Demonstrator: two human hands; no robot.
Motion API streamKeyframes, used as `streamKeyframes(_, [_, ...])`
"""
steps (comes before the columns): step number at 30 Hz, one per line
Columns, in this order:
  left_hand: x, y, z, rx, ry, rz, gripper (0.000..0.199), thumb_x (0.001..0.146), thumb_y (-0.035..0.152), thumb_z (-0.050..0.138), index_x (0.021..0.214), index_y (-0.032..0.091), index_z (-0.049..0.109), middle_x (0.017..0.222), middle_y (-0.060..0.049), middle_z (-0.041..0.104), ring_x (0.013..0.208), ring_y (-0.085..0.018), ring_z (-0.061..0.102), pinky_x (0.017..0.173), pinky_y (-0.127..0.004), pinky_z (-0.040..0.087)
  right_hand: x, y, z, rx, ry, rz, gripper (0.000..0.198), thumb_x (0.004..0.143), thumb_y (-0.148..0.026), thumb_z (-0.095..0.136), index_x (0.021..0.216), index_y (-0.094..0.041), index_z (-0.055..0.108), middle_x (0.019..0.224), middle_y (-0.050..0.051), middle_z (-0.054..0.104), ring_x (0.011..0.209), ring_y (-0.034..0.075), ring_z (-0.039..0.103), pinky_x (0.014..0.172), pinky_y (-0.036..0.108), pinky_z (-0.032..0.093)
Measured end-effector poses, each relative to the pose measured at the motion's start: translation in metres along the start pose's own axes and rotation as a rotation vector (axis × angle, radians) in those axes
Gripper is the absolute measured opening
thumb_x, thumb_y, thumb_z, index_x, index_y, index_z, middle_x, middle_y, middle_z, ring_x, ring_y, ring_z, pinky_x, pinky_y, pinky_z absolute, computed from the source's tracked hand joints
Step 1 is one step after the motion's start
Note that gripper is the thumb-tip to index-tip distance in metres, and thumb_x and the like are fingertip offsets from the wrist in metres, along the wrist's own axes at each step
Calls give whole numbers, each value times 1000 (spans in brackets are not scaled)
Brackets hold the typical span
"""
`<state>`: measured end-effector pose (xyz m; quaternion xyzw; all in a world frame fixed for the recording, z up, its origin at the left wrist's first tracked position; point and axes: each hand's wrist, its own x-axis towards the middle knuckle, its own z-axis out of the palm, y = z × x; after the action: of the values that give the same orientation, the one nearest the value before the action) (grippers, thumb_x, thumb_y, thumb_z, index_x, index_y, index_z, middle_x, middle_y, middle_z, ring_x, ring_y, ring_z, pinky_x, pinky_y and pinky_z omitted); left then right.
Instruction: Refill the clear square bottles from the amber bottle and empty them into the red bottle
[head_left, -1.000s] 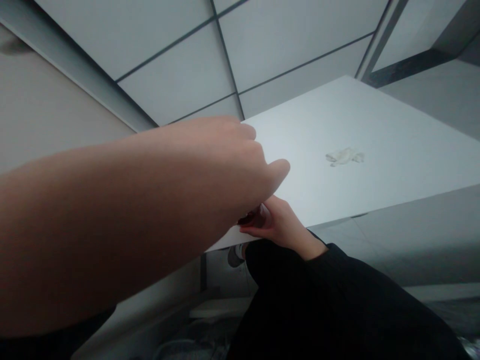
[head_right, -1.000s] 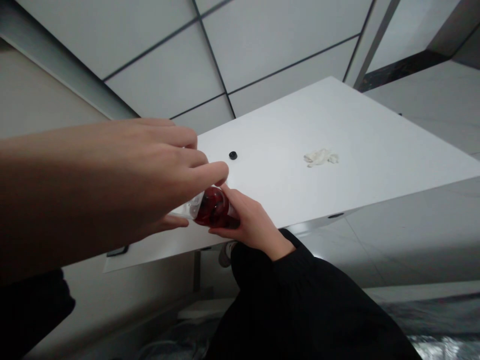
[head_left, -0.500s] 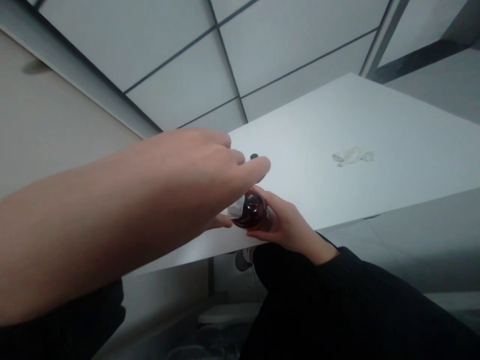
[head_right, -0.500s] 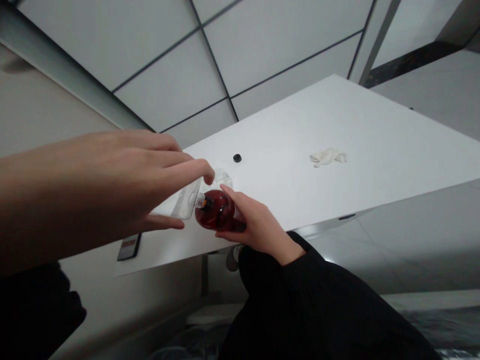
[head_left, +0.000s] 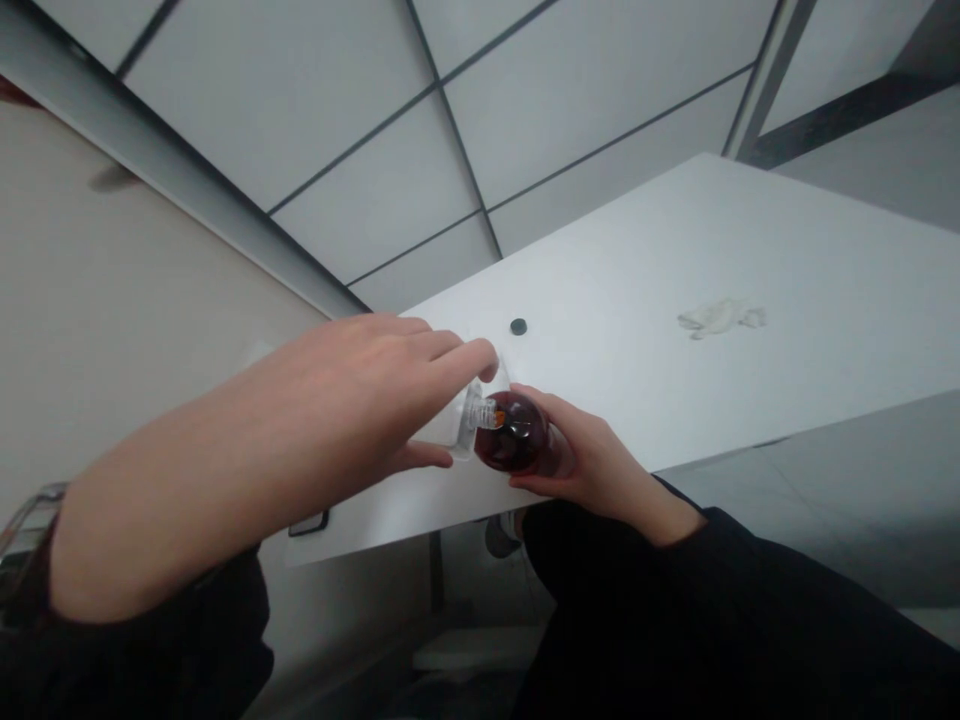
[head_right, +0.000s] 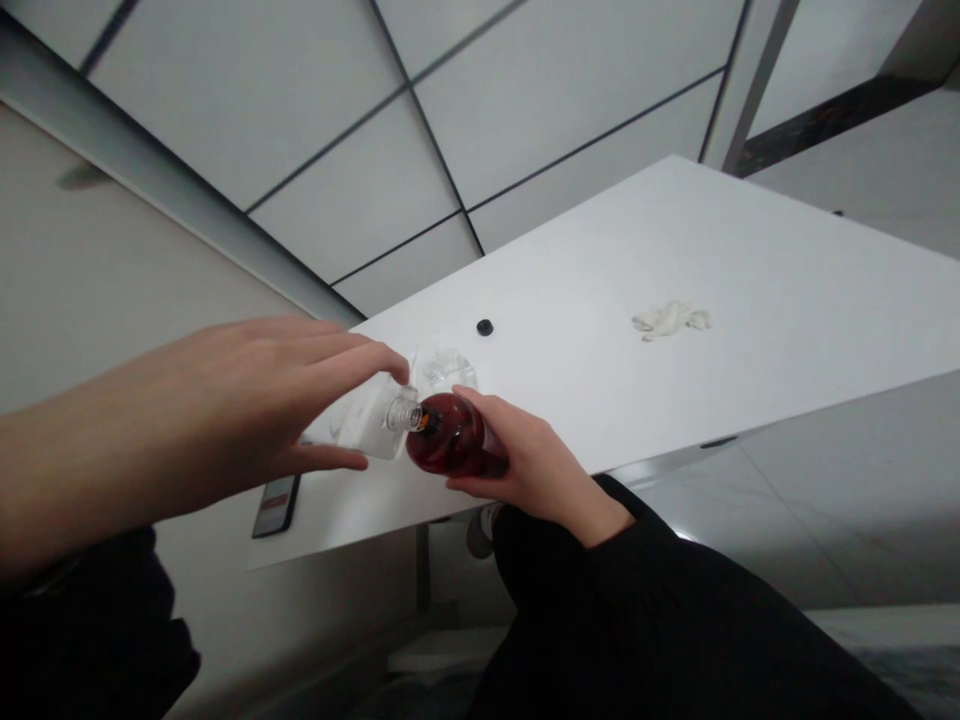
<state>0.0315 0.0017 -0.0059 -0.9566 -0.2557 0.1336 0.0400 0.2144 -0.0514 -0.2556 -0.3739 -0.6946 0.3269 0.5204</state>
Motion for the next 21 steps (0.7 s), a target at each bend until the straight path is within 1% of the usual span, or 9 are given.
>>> streamKeyframes(3, [-1, 0, 2, 45, -6, 4, 33, 88, 48, 78, 113, 32, 66, 106, -3, 76, 90, -29, 70, 78, -43, 52, 0, 0, 0, -1, 0, -1, 88, 80, -36, 90, 157, -33, 47, 151, 10, 67, 139, 33, 65, 113, 50, 56])
streamKeyframes(5, [-1, 3, 2, 59, -1, 24, 28, 90, 47, 76, 111, 31, 68, 110, -3, 76, 94, -29, 70, 84, -45, 53, 0, 0, 0, -1, 0, 8, 88, 80, -36, 90, 157, -33, 47, 151, 10, 67, 140, 33, 64, 114, 50, 56])
streamKeyframes(8, [-1, 6, -1, 70, 17, 52, 24, 93, 46, 74, 113, 32, 69, 116, -3, 75, 100, -29, 70, 90, -47, 54, -1, 0, 0, -2, 2, 16, 88, 80, -37, 90, 157, -32, 48, 151, 10, 67, 139, 33, 65, 113, 49, 56])
streamKeyframes(14, [-1, 9, -2, 30, 49, 55, 17, 97, 44, 68, 110, 34, 72, 110, -2, 75, 100, -27, 71, 96, -48, 56, 0, -2, 0, 4, -1, 41, 89, 78, -36, 91, 157, -32, 50, 151, 10, 67, 140, 34, 64, 115, 50, 55])
streamKeyframes(18, [2, 9, -2, 26, 37, 25, 19, 99, 49, 63, 108, 36, 73, 107, -2, 75, 101, -28, 71, 101, -52, 55, 0, -2, -1, 5, -2, 40, 90, 79, -35, 91, 158, -33, 49, 151, 10, 67, 140, 34, 64, 116, 51, 54])
streamKeyframes(21, [3, 10, -2, 0, 25, 4, 21, 99, 51, 62, 107, 37, 74, 107, -2, 75, 103, -28, 71, 104, -52, 55, 0, -2, -1, 9, 1, 35, 89, 79, -35, 90, 158, -33, 49, 151, 10, 67, 140, 34, 64, 116, 52, 54])
